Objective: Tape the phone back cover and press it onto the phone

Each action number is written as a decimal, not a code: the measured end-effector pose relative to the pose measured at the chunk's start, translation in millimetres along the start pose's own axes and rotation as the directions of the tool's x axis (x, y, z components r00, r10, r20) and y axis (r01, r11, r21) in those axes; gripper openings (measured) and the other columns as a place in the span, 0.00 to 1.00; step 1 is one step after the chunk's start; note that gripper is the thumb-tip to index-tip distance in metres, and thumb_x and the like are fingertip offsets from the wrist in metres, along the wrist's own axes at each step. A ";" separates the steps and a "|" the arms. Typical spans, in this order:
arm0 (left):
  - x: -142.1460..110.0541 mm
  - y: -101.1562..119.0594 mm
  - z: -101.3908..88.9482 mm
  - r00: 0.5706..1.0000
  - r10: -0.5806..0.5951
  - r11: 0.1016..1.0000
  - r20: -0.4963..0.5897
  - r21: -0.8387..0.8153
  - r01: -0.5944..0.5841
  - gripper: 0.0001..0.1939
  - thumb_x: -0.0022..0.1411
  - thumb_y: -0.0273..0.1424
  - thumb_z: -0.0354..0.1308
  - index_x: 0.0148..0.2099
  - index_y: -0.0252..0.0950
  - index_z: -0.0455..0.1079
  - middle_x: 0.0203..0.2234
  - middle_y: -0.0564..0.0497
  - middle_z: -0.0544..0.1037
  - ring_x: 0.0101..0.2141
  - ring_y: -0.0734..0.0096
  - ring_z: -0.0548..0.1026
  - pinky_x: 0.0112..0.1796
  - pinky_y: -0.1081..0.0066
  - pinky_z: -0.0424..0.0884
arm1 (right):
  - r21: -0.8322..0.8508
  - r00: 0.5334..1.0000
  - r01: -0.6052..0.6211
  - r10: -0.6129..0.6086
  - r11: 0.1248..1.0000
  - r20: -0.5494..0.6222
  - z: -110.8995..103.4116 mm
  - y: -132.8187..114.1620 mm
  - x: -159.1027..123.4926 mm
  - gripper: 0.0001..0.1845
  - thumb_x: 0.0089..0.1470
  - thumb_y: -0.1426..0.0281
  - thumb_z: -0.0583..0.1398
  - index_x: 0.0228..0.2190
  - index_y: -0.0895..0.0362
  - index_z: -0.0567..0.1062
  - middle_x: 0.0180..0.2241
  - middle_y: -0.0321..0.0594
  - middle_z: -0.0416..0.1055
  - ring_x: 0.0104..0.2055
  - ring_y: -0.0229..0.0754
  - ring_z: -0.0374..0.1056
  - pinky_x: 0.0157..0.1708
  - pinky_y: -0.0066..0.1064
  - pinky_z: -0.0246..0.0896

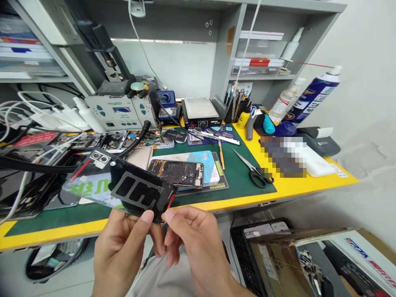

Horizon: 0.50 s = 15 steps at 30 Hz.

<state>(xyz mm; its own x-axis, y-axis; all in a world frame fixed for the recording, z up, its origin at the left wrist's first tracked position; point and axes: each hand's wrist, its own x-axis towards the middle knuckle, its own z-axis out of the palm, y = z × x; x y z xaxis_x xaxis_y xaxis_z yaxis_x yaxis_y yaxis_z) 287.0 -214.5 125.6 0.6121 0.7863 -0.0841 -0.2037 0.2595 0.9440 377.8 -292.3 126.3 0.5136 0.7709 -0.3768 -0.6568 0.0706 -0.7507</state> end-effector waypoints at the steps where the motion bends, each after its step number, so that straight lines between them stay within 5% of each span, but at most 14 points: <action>1: -0.8 -0.3 0.3 1.000 0.003 1.000 -0.006 -0.013 -0.003 0.09 0.70 0.35 0.60 0.48 0.37 0.66 0.15 0.58 0.74 0.20 0.69 0.78 0.19 0.77 0.66 | 0.003 1.000 -0.001 0.001 1.000 0.007 -0.1 0.0 -0.2 0.19 0.51 0.58 0.73 0.25 0.61 0.80 0.16 0.35 0.68 0.16 0.33 0.63 0.15 0.21 0.55; 9: -3.9 -5.7 0.0 0.999 0.012 0.996 -0.035 -0.087 -0.015 0.12 0.69 0.35 0.61 0.51 0.39 0.66 0.19 0.57 0.76 0.21 0.69 0.78 0.20 0.76 0.69 | 0.002 1.000 -0.009 0.008 1.000 0.009 -1.9 2.4 -1.0 0.18 0.52 0.58 0.72 0.26 0.61 0.81 0.16 0.35 0.70 0.16 0.33 0.63 0.14 0.20 0.56; 15: -3.7 -5.8 0.2 0.999 0.012 0.998 -0.045 -0.058 -0.015 0.25 0.68 0.36 0.63 0.63 0.39 0.61 0.19 0.58 0.76 0.21 0.68 0.78 0.22 0.75 0.71 | 0.013 1.000 -0.004 0.004 1.000 -0.004 -0.8 3.0 -2.4 0.18 0.52 0.58 0.72 0.27 0.61 0.81 0.16 0.35 0.69 0.16 0.33 0.63 0.14 0.21 0.56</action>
<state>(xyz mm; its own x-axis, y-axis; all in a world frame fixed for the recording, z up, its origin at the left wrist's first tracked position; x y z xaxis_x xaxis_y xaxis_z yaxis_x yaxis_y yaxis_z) 286.0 -219.0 120.5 0.5747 0.8138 -0.0867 -0.2569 0.2800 0.9250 375.1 -294.5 124.6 0.5132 0.7687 -0.3817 -0.6660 0.0762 -0.7420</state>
